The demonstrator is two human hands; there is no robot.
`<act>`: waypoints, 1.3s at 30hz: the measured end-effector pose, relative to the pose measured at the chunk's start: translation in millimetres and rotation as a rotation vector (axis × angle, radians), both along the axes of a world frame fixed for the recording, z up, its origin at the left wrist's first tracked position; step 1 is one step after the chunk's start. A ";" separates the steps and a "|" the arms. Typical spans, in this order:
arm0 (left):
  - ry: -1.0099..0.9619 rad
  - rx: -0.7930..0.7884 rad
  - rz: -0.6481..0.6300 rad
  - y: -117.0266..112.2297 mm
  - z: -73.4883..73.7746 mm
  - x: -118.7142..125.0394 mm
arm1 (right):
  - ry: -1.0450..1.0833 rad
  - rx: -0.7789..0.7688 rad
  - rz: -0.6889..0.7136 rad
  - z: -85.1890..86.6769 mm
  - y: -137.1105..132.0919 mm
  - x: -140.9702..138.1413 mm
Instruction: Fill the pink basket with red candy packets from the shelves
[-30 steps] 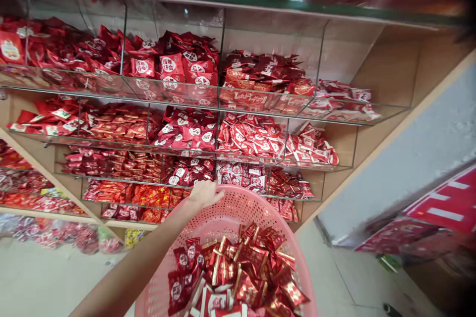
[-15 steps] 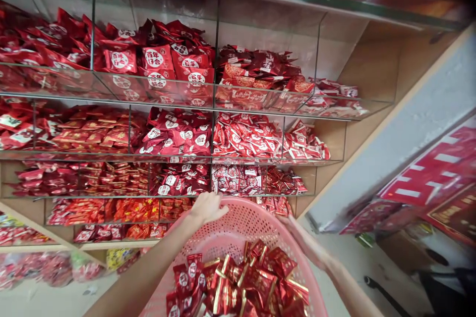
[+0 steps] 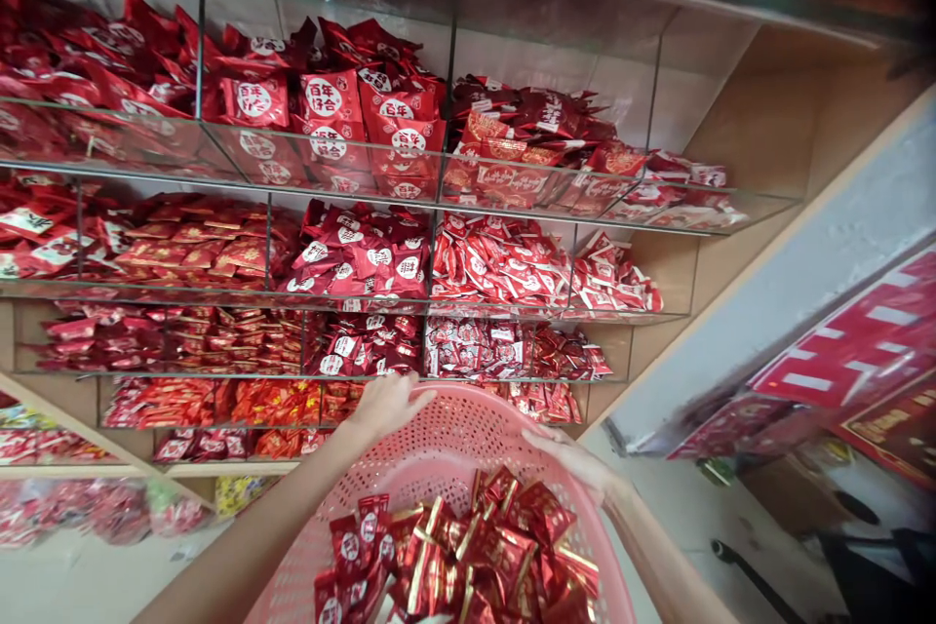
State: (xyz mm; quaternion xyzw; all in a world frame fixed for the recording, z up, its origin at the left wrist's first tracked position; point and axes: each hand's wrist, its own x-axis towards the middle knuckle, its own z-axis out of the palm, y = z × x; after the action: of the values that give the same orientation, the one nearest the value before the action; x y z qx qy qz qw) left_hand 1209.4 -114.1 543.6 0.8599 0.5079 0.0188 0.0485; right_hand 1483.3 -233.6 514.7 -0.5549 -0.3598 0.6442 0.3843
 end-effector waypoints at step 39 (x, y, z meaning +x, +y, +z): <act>0.014 0.113 -0.148 25.0 8.4 18.7 | -0.373 0.286 -0.313 36.0 -5.1 14.2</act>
State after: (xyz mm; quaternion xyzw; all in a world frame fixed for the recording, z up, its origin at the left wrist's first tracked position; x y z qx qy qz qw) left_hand 1228.1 -89.1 552.0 0.8966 0.4412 0.0376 -0.0022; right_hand 1497.6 -238.7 550.7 -0.6530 -0.4215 0.4064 0.4805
